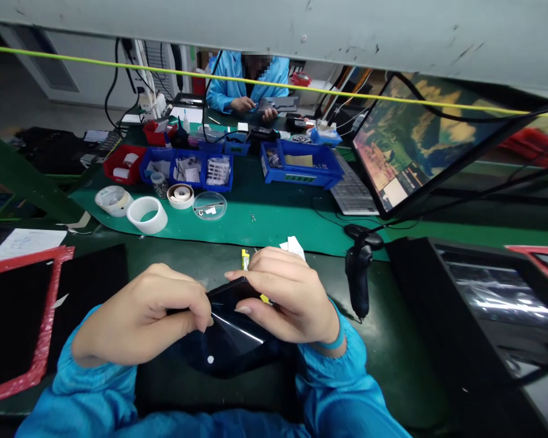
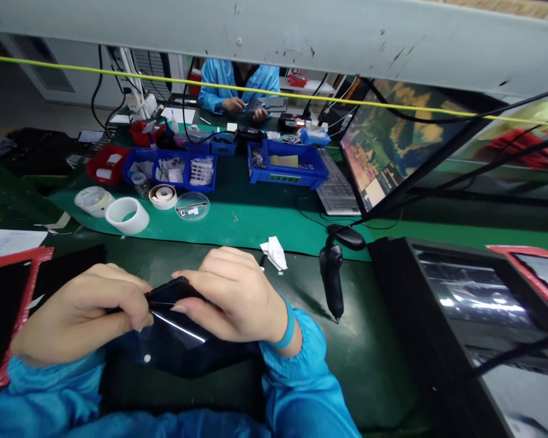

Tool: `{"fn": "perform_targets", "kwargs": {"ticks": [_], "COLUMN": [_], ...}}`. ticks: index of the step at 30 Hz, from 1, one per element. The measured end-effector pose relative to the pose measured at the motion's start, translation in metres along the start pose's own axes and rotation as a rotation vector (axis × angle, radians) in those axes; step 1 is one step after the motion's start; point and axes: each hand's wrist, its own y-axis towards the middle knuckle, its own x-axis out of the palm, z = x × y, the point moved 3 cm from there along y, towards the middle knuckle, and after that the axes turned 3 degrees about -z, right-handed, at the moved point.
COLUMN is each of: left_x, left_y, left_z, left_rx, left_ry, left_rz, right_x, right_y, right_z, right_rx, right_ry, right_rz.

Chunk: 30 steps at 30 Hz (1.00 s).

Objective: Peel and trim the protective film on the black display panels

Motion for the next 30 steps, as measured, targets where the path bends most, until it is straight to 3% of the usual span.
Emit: {"fn": "perform_targets", "kwargs": {"ticks": [24, 27, 30], "left_x": [0.006, 0.008, 0.008], "left_y": [0.002, 0.004, 0.004], "left_z": [-0.002, -0.003, -0.005], "left_rx": [0.061, 0.049, 0.029], "left_ry": [0.206, 0.231, 0.272], "left_rz": [0.024, 0.055, 0.073], "right_x": [0.004, 0.002, -0.010], "right_y": [0.001, 0.003, 0.000], "right_z": [0.006, 0.011, 0.021], "right_rx": [0.054, 0.113, 0.294], "right_ry": [-0.022, -0.007, -0.034], "right_rz": [0.046, 0.059, 0.216]}}
